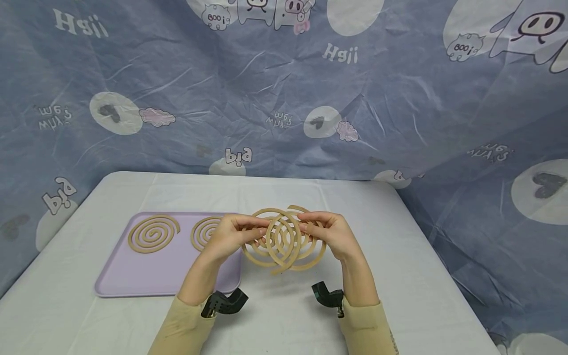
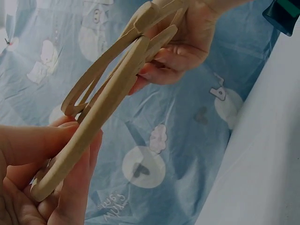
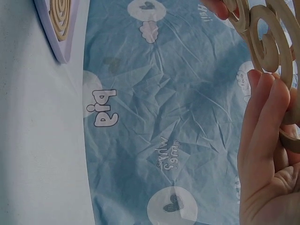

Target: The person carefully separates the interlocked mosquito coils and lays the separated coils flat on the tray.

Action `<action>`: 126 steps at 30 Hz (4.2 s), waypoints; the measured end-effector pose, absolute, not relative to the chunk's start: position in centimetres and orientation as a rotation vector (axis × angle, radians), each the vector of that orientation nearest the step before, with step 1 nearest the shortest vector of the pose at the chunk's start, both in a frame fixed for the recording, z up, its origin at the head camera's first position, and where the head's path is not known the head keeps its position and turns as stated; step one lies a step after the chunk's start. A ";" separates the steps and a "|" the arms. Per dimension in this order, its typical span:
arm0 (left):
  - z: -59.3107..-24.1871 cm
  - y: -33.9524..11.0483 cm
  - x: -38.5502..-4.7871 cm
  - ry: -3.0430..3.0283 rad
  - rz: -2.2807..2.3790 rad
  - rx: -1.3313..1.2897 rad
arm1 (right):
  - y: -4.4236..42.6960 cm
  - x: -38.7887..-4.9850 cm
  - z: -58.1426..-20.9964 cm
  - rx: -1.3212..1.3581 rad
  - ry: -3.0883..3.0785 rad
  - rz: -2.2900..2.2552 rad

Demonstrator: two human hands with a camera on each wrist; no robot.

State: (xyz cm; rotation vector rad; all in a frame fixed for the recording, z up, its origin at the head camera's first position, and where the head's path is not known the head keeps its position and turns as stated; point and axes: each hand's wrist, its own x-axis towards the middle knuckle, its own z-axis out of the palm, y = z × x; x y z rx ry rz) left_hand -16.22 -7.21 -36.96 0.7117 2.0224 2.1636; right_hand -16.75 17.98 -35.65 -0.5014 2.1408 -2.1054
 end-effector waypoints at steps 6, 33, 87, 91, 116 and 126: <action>-37.1 -7.8 -16.3 1.988 2.100 0.829 | 18.5 -16.7 -35.7 -0.593 2.101 -2.084; -37.3 -7.2 -16.3 2.026 2.128 0.890 | 18.6 -16.8 -35.5 -0.646 2.211 -1.935; -36.7 -8.6 -16.4 1.965 2.468 0.553 | 19.0 -16.7 -35.3 -0.473 2.185 -2.292; -36.6 -8.8 -16.3 1.959 2.459 0.583 | 19.1 -16.6 -35.2 -0.501 2.171 -2.285; -37.3 -9.2 -16.6 1.898 2.188 0.899 | 19.7 -16.9 -35.7 -0.722 2.155 -2.080; -37.2 -8.0 -16.5 1.942 2.415 0.650 | 17.9 -16.9 -35.8 -0.474 2.207 -2.314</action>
